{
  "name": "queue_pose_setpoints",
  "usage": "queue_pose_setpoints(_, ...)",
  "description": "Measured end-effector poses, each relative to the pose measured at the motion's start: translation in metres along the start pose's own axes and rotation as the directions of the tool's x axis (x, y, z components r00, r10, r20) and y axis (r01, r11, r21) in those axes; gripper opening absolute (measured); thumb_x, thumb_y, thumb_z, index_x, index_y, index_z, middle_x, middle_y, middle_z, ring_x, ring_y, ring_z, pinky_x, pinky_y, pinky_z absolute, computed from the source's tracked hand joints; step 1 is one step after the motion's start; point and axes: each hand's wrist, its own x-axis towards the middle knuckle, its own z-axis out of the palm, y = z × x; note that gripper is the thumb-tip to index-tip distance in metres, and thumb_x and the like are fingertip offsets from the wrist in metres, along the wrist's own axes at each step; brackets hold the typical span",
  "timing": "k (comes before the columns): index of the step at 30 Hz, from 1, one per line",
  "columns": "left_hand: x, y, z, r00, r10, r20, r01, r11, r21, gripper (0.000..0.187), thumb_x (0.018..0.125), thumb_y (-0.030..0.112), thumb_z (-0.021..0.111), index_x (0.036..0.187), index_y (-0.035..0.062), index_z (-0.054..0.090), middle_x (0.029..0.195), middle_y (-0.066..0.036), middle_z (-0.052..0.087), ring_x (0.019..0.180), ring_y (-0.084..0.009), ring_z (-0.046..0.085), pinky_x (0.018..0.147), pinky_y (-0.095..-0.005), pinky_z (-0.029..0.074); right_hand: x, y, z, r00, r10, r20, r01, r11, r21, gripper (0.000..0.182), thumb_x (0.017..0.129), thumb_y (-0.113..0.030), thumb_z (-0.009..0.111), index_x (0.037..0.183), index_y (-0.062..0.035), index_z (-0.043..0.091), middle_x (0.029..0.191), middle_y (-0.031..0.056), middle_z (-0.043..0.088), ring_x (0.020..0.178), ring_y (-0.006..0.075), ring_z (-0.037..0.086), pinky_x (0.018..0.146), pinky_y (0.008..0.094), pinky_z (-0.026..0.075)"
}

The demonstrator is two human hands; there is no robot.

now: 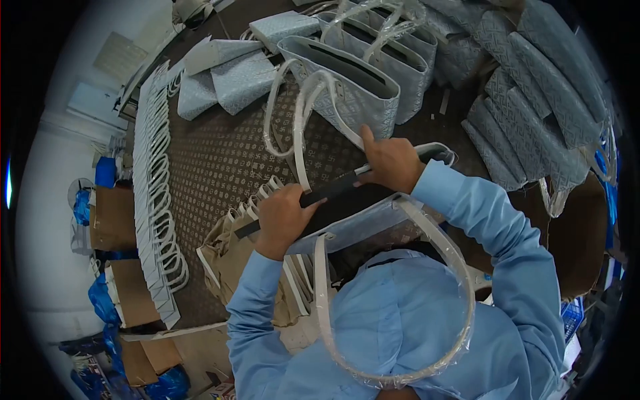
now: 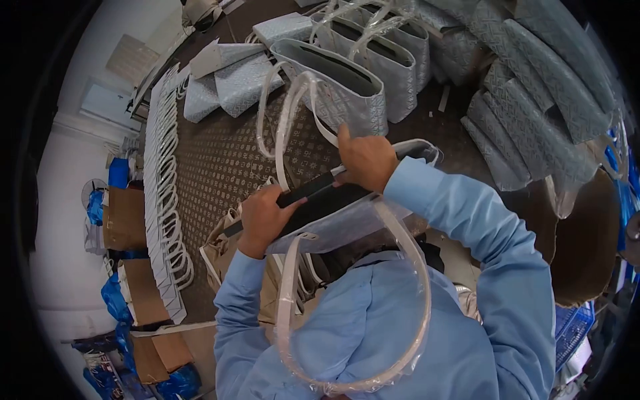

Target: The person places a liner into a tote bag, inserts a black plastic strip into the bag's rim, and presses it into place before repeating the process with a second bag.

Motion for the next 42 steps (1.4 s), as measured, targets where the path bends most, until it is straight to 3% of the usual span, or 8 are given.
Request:
queue_pose_setpoints(13,-0.037,-0.054,-0.039,0.998,-0.018,0.058,0.012,0.995,0.099,0.024,0.070,0.022,0.072,0.081,0.0042,0.060,0.073,-0.011,0.060,0.069,-0.0299,0.061,0.058,-0.0404,0.047,-0.019,0.090,-0.032,0.972,-0.146,0.185,0.146,0.989,0.014,0.062,0.074,-0.009,0.067,0.129,-0.0072,0.039,0.082,0.0222,0.063,0.077,0.0383,0.062,0.068,0.0435,0.050)
queue_pose_setpoints(17,-0.042,-0.025,-0.093,0.963,-0.264,0.050,0.265,0.964,-0.017,0.025,0.074,0.024,0.071,0.086,0.0039,0.062,0.075,-0.012,0.061,0.069,-0.0303,0.062,0.058,-0.0396,0.047,-0.044,0.035,-0.089,0.928,-0.245,-0.280,0.343,0.855,0.388,0.058,0.073,-0.021,0.071,0.126,-0.0090,0.050,0.100,0.0150,0.064,0.101,0.0324,0.060,0.086,0.0395,0.048)
queue_pose_setpoints(18,-0.030,-0.007,-0.098,0.974,-0.198,0.112,0.204,0.978,-0.046,0.026,0.076,0.026,0.069,0.088,0.0039,0.062,0.076,-0.012,0.062,0.068,-0.0306,0.061,0.058,-0.0390,0.047,-0.038,0.015,-0.090,0.932,-0.266,-0.247,0.347,0.852,0.392,0.058,0.073,-0.021,0.071,0.126,-0.0090,0.050,0.100,0.0150,0.064,0.101,0.0324,0.060,0.086,0.0395,0.048)
queue_pose_setpoints(20,-0.010,0.019,-0.088,0.989,-0.006,0.151,0.025,0.991,-0.128,0.026,0.078,0.027,0.068,0.089,0.0039,0.063,0.077,-0.012,0.062,0.067,-0.0305,0.061,0.058,-0.0380,0.047,-0.029,-0.019,-0.084,0.591,-0.672,-0.447,0.740,0.672,-0.032,0.045,0.072,-0.019,0.070,0.114,-0.0045,0.058,0.094,0.0137,0.064,0.088,0.0301,0.063,0.079,0.0375,0.049)
queue_pose_setpoints(24,0.018,0.035,-0.060,0.970,0.235,0.068,-0.205,0.933,-0.295,0.027,0.081,0.028,0.065,0.092,0.0034,0.063,0.077,-0.012,0.063,0.069,-0.0290,0.061,0.060,-0.0367,0.047,-0.026,-0.020,-0.059,0.617,-0.727,-0.303,0.737,0.668,-0.102,0.033,0.077,-0.015,0.067,0.106,-0.0002,0.060,0.084,0.0121,0.062,0.074,0.0268,0.061,0.067,0.0365,0.049)
queue_pose_setpoints(29,0.002,-0.010,-0.043,0.982,0.140,0.126,-0.050,0.837,-0.546,0.027,0.084,0.025,0.062,0.099,0.0026,0.063,0.081,-0.011,0.063,0.071,-0.0238,0.062,0.062,-0.0337,0.046,-0.038,0.044,-0.036,0.949,-0.300,-0.100,0.304,0.781,0.546,0.019,0.082,-0.012,0.062,0.097,-0.0010,0.064,0.079,0.0129,0.059,0.071,0.0270,0.059,0.060,0.0364,0.047)
queue_pose_setpoints(36,-0.006,-0.021,-0.028,0.820,0.103,0.563,0.318,0.736,-0.597,0.027,0.088,0.021,0.057,0.107,0.0020,0.063,0.089,-0.013,0.065,0.078,-0.0197,0.061,0.067,-0.0300,0.046,-0.046,0.040,-0.025,0.949,-0.315,0.007,0.273,0.833,0.481,0.015,0.085,-0.009,0.059,0.097,-0.0014,0.064,0.080,0.0117,0.061,0.071,0.0230,0.060,0.061,0.0325,0.047)
queue_pose_setpoints(42,-0.030,-0.023,-0.027,0.687,-0.018,0.726,0.656,0.444,-0.610,0.028,0.089,0.016,0.055,0.112,0.0034,0.062,0.093,-0.011,0.066,0.081,-0.0133,0.060,0.073,-0.0265,0.047,-0.048,0.037,-0.023,0.861,-0.070,0.504,-0.288,0.750,0.596,0.018,0.085,-0.015,0.060,0.096,-0.0028,0.066,0.081,0.0130,0.065,0.073,0.0274,0.063,0.065,0.0334,0.048)
